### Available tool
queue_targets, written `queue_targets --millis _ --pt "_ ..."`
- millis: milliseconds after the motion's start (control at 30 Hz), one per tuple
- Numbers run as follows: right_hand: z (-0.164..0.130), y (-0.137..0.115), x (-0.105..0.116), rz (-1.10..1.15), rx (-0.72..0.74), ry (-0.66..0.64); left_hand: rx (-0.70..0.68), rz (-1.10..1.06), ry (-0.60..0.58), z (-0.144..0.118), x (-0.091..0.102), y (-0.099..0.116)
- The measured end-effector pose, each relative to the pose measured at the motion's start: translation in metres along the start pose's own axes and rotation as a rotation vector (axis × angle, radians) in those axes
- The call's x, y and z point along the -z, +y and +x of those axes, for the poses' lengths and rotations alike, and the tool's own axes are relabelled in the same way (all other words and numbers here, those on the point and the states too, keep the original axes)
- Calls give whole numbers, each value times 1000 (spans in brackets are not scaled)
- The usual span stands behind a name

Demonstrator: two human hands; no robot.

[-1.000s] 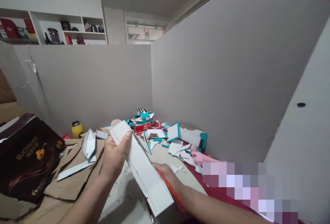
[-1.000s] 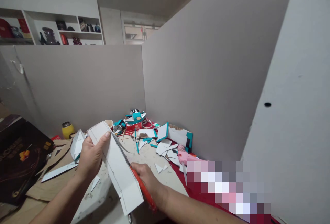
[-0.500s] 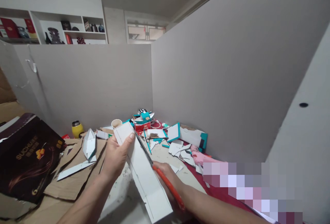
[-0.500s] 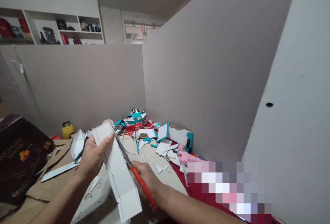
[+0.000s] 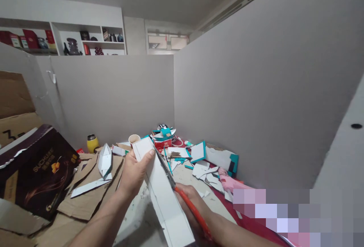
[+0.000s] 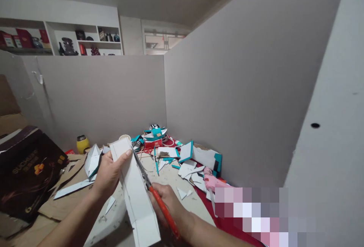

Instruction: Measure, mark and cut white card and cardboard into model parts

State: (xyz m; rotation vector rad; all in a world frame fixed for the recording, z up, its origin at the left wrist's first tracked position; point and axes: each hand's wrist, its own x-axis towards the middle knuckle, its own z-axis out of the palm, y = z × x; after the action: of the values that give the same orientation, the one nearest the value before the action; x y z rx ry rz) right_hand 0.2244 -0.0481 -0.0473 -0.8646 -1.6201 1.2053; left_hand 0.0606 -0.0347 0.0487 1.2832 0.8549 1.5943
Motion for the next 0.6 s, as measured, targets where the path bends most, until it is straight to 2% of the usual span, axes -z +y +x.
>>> queue_targets --millis 167,300,600 --pt "-2 -4 3 -69 35 -56 -13 0 46 3 6 3" --pt "0 -1 4 -115 50 -66 -37 1 70 2 3 0" --pt "4 9 11 11 3 -77 -37 12 24 -3 -4 0"
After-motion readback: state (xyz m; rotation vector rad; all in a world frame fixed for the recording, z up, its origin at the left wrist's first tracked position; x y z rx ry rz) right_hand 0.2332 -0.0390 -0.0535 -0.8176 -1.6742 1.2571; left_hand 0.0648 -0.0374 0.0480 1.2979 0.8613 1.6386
